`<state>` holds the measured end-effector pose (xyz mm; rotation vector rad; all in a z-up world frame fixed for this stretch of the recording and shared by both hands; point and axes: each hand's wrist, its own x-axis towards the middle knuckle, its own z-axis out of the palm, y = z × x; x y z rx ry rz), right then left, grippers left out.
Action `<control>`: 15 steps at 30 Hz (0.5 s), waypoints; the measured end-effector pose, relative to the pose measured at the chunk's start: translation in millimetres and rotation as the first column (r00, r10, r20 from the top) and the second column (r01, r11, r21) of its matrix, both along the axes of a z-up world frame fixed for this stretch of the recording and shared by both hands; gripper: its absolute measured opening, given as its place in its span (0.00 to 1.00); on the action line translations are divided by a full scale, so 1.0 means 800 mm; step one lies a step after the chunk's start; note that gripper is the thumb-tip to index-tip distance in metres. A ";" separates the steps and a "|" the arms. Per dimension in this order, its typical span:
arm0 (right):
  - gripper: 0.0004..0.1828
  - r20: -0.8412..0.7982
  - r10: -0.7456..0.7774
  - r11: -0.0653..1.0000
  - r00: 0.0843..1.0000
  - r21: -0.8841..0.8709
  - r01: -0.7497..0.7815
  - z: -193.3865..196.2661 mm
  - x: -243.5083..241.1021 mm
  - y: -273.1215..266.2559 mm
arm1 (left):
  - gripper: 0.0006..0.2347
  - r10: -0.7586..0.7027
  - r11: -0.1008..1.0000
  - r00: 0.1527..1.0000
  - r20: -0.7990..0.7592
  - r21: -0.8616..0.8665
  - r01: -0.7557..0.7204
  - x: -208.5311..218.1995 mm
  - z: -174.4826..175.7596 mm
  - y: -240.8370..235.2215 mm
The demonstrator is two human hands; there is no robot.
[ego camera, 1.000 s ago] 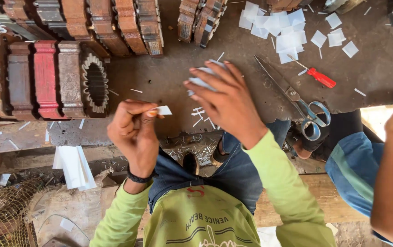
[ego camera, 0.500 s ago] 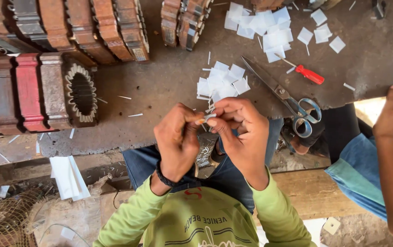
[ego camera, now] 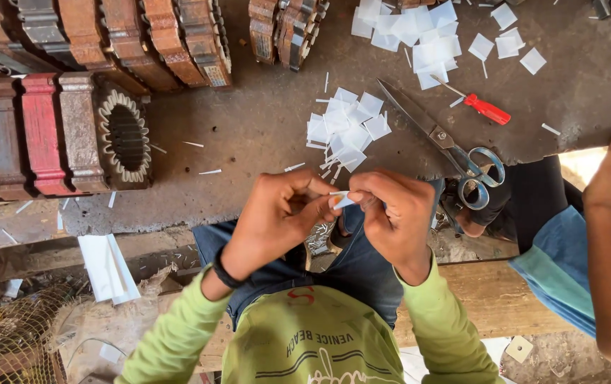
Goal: The person is cutting and inserting small pieces of white insulating paper into the slots of motor stators at a workbench.
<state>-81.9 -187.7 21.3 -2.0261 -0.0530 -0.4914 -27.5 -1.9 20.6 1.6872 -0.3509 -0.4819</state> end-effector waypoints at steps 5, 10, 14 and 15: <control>0.06 -0.122 0.125 0.987 0.985 -0.085 -0.136 0.001 -0.001 -0.001 | 0.02 -0.244 0.929 0.960 -0.137 -0.317 0.190 0.013 -0.023 0.011; 0.16 0.038 0.180 0.969 0.983 -0.180 -0.171 0.020 -0.002 0.003 | 0.01 -0.151 0.955 0.980 -0.131 -0.274 0.111 0.008 -0.029 0.008; 0.17 0.118 0.186 0.981 0.975 -0.086 -0.176 -0.005 -0.008 -0.011 | 0.02 -0.159 0.970 0.983 -0.088 -0.201 0.139 0.003 -0.009 -0.002; 0.17 0.121 0.185 0.981 0.975 -0.086 -0.176 -0.008 -0.009 -0.016 | 0.02 -0.160 0.969 0.983 -0.085 -0.201 0.140 0.016 0.015 -0.002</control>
